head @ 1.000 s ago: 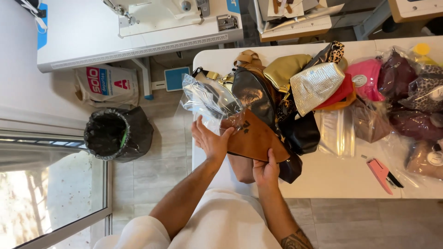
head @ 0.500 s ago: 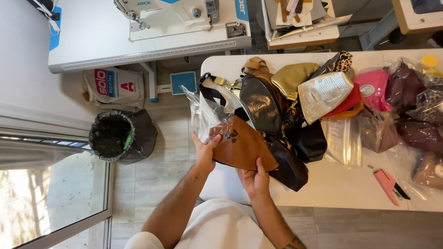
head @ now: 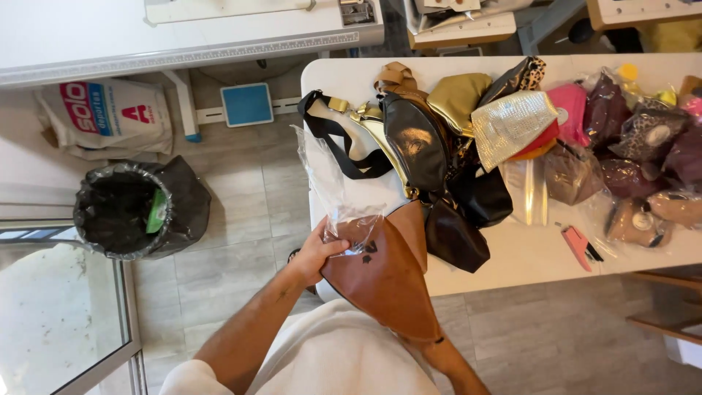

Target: The person places small leather handbags into clear plastic bags and seals them using a pink handheld heat sealer. They handle several bags one by one, folding the plastic over the item and pressing the sealer to close the package.

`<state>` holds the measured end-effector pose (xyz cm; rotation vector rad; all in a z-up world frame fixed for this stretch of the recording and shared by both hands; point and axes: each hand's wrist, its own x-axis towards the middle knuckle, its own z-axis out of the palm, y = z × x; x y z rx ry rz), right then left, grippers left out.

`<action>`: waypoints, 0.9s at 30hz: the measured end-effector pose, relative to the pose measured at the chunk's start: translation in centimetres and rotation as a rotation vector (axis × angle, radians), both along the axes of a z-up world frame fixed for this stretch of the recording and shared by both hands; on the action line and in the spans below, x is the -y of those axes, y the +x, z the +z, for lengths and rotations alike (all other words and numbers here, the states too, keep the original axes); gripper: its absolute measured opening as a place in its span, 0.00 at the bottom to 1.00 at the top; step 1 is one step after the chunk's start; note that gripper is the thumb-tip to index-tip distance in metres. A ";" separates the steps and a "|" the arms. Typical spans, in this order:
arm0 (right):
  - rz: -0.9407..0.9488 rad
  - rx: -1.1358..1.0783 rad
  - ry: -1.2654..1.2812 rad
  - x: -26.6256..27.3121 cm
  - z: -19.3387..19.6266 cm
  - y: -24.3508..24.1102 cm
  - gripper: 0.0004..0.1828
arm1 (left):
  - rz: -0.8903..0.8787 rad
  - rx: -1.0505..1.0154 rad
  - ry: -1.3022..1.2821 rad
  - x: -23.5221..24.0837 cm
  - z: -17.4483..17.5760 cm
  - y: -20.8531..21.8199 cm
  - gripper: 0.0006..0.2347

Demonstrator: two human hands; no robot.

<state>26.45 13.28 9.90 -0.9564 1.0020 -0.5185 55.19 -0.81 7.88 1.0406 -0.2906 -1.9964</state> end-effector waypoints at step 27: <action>-0.666 -0.269 -0.660 5.9 1.9 0.5 0.07 | -0.210 0.140 -0.125 0.6 6.7 -4.0 0.28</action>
